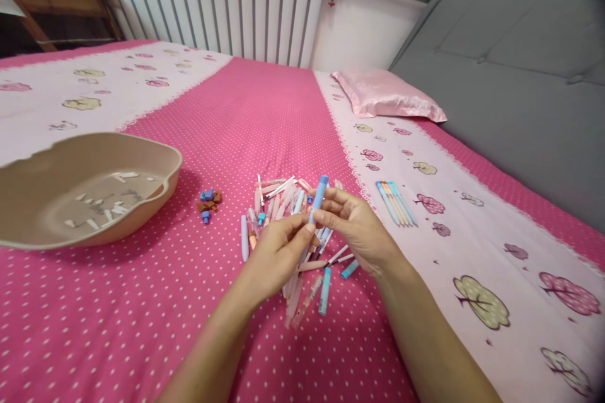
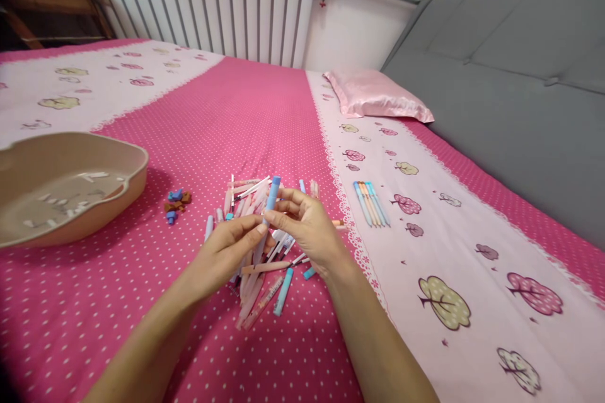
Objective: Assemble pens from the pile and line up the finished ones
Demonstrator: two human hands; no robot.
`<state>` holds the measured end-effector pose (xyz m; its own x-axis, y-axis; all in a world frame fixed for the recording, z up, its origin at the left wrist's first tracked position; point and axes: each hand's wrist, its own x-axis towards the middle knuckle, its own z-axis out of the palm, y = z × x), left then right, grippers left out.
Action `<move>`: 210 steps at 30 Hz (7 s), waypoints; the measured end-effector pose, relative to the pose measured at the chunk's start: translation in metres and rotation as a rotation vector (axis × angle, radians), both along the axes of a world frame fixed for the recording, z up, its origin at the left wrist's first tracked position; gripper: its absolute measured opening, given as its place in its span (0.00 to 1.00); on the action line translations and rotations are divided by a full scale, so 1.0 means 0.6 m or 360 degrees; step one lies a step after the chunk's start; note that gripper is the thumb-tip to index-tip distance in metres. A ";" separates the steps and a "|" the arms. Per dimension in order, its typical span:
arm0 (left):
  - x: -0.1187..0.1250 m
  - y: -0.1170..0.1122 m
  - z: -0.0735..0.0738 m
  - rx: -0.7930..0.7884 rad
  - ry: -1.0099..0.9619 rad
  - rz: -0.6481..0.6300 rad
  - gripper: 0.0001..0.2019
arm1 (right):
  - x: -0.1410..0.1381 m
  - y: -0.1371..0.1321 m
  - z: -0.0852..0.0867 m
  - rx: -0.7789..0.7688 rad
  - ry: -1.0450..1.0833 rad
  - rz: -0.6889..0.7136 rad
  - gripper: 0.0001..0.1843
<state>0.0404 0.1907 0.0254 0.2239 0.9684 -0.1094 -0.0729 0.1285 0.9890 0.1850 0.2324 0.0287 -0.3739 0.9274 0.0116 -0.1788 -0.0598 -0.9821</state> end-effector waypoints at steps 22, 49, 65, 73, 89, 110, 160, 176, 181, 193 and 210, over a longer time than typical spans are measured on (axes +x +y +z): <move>-0.007 -0.005 0.006 -0.0297 -0.0343 -0.0153 0.14 | 0.004 -0.006 0.016 -0.0201 0.0203 0.0245 0.20; -0.014 -0.008 0.005 -0.0292 -0.0543 -0.0399 0.11 | 0.009 -0.011 0.019 -0.0242 0.0333 0.0523 0.22; -0.005 0.000 0.000 -0.0304 -0.0357 -0.0105 0.15 | 0.007 -0.007 0.016 -0.0143 0.0118 0.0198 0.21; -0.006 -0.001 -0.003 -0.0266 -0.0242 -0.0040 0.14 | 0.007 -0.008 0.015 -0.0114 0.0042 0.0154 0.22; 0.009 -0.001 0.024 -0.0415 -0.0197 0.0256 0.14 | 0.003 -0.012 0.017 -0.0035 -0.0138 0.0141 0.21; 0.000 0.001 -0.003 0.0472 0.0441 0.0745 0.05 | -0.001 -0.029 0.023 0.0615 -0.0380 0.0190 0.19; 0.004 0.001 -0.004 0.0343 0.0346 0.0494 0.15 | -0.005 0.030 -0.072 0.1014 -0.1971 -0.0247 0.12; -0.002 -0.001 -0.003 0.0444 0.0758 0.0473 0.14 | 0.021 0.025 0.011 -0.0553 0.0646 -0.0319 0.05; -0.004 0.000 -0.001 0.0506 0.0989 0.0511 0.13 | 0.025 0.013 0.021 -0.0489 0.0488 -0.0216 0.06; -0.014 0.003 -0.006 0.0806 0.1389 0.0574 0.13 | 0.028 -0.009 0.035 -0.0029 -0.0110 -0.0221 0.15; -0.014 0.009 -0.006 0.0814 0.1322 0.0706 0.15 | 0.028 -0.014 0.041 0.0333 -0.0431 -0.0314 0.15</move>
<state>0.0318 0.1959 0.0219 -0.1169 0.9190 0.3765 0.7095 -0.1880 0.6792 0.2018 0.2238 0.0530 -0.2042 0.9698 0.1332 0.1003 0.1561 -0.9826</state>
